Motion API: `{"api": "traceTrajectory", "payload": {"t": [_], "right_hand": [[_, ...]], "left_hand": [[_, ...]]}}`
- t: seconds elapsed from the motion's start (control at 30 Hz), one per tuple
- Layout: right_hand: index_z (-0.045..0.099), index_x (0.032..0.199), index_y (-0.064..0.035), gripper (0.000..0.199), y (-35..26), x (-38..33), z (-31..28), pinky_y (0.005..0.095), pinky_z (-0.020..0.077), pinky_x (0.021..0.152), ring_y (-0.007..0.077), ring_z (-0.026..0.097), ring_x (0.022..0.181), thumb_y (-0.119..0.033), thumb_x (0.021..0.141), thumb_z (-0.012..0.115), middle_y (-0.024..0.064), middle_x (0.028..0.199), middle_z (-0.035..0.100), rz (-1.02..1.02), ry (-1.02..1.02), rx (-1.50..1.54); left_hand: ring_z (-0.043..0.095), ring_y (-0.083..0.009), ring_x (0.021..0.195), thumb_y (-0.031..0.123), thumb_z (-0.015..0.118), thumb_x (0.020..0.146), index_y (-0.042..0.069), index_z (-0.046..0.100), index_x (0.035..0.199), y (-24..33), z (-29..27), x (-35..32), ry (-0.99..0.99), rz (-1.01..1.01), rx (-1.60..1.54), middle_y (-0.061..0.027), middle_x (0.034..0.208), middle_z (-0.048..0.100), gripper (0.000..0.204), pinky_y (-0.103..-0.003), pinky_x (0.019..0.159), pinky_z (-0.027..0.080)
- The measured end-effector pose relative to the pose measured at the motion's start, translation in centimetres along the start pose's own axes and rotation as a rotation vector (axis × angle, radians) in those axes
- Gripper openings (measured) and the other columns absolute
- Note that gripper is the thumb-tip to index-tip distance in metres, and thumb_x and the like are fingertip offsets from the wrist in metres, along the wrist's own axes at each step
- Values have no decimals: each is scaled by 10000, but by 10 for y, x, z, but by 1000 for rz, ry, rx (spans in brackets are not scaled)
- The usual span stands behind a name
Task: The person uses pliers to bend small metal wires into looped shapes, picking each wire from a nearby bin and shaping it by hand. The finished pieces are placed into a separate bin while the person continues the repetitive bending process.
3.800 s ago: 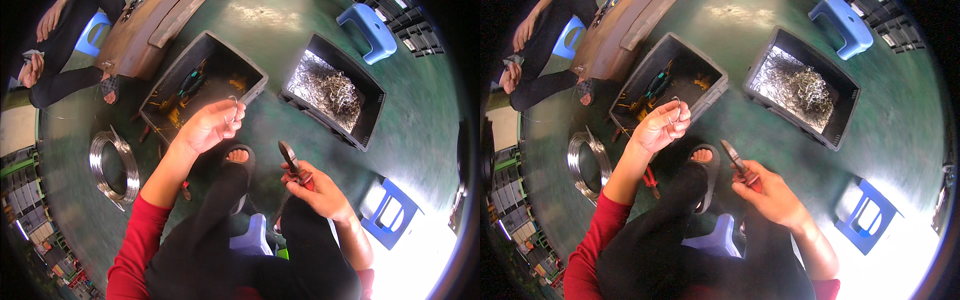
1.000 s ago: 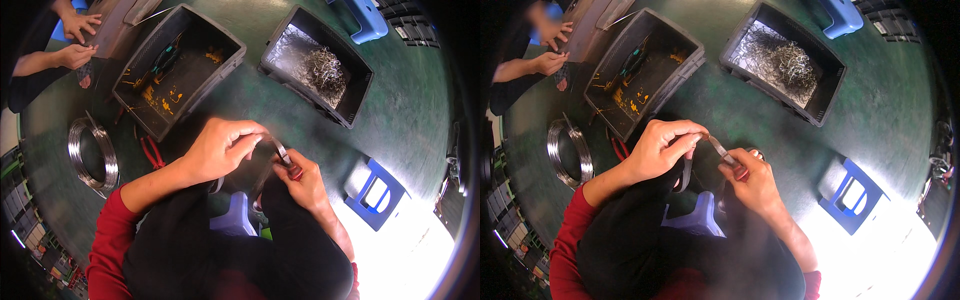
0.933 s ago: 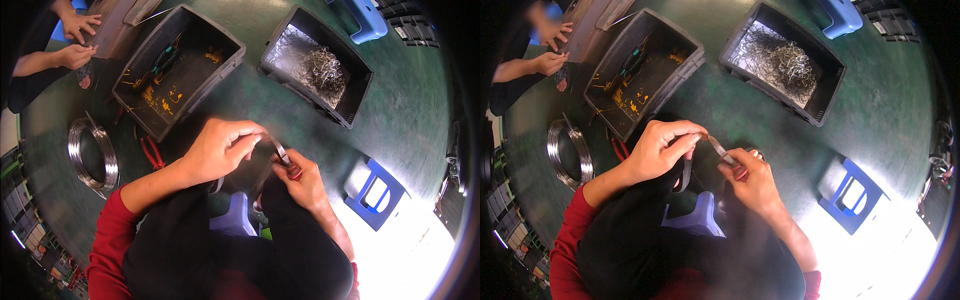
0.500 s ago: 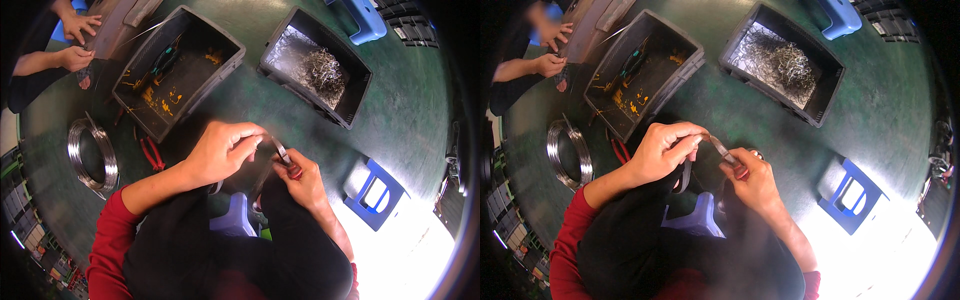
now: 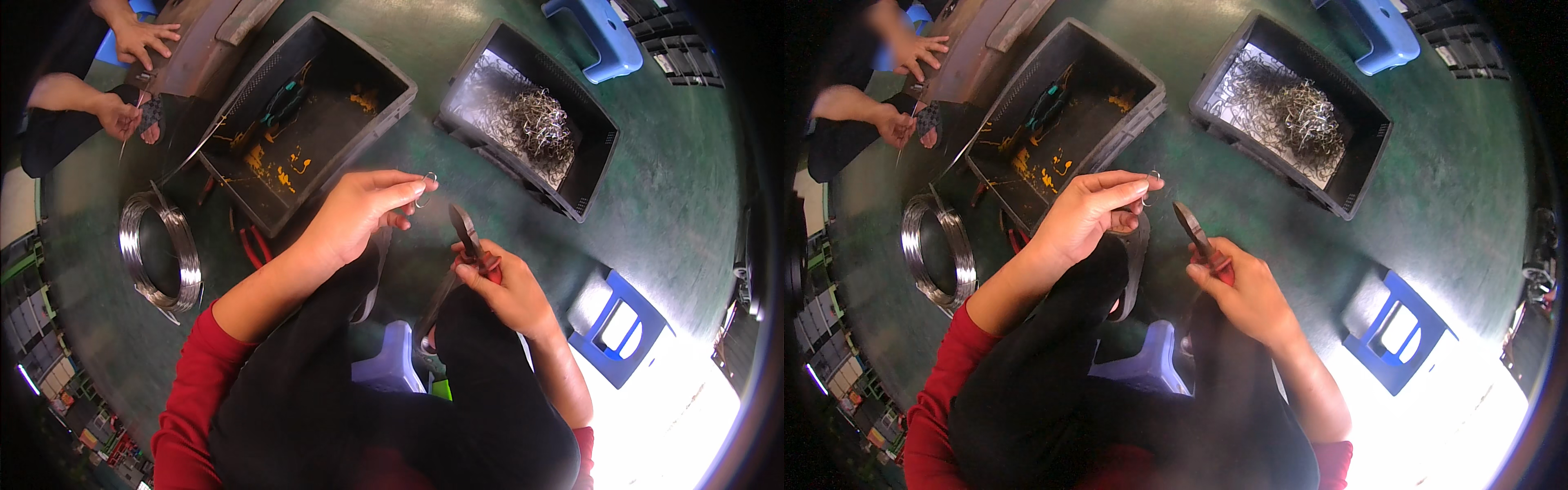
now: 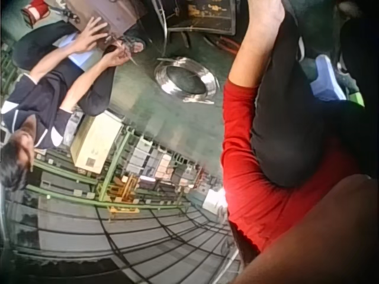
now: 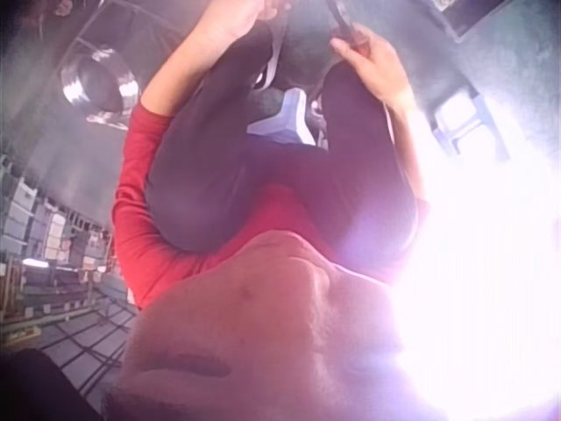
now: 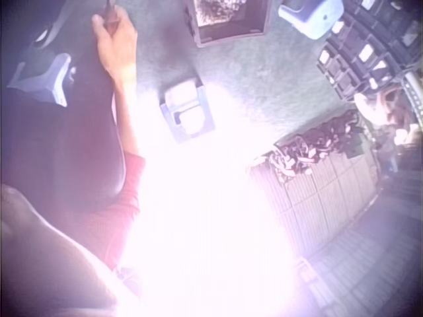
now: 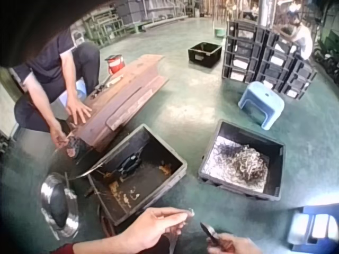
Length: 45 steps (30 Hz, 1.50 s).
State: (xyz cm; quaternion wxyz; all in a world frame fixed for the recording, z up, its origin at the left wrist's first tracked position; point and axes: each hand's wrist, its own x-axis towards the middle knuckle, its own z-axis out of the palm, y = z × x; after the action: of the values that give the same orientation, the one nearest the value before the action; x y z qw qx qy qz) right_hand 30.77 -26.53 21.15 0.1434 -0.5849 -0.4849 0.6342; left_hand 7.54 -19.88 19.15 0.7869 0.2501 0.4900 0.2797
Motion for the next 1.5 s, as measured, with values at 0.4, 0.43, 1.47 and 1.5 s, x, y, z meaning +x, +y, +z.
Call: {"api": "traceTrajectory", "payload": {"t": [0.4,0.43,1.47,1.5], "right_hand": [[602,1161,21,318,-8,4,-3,293,469,867,142,617,936,-188,927,649,81,983,678,23,-17,-96],[604,1142,14,318,-7,4,-3,316,478,845,189,631,908,-205,917,656,105,953,675,-6,8,-121],[544,1236,40,393,-2,0,-12,272,515,791,153,642,922,-267,992,570,93,1027,655,200,-527,665],[551,1221,37,384,-1,0,-14,270,511,789,145,639,913,-268,989,572,91,1017,657,196,-525,624]], "left_hand": [[624,-97,738,182,649,931,9,698,1070,-5,-2,-1,19,46,30,-14,840,646,228,-242,651,510],[626,-101,731,181,650,930,8,697,1067,-7,-1,0,35,47,41,-17,840,648,226,-243,646,511],[581,-51,703,-69,619,880,0,698,1001,-40,3,14,13,891,365,-84,1014,710,161,-193,553,438],[590,-59,729,-81,617,874,1,695,1009,-40,4,16,-2,923,383,-91,1019,707,176,-194,567,447]]}}
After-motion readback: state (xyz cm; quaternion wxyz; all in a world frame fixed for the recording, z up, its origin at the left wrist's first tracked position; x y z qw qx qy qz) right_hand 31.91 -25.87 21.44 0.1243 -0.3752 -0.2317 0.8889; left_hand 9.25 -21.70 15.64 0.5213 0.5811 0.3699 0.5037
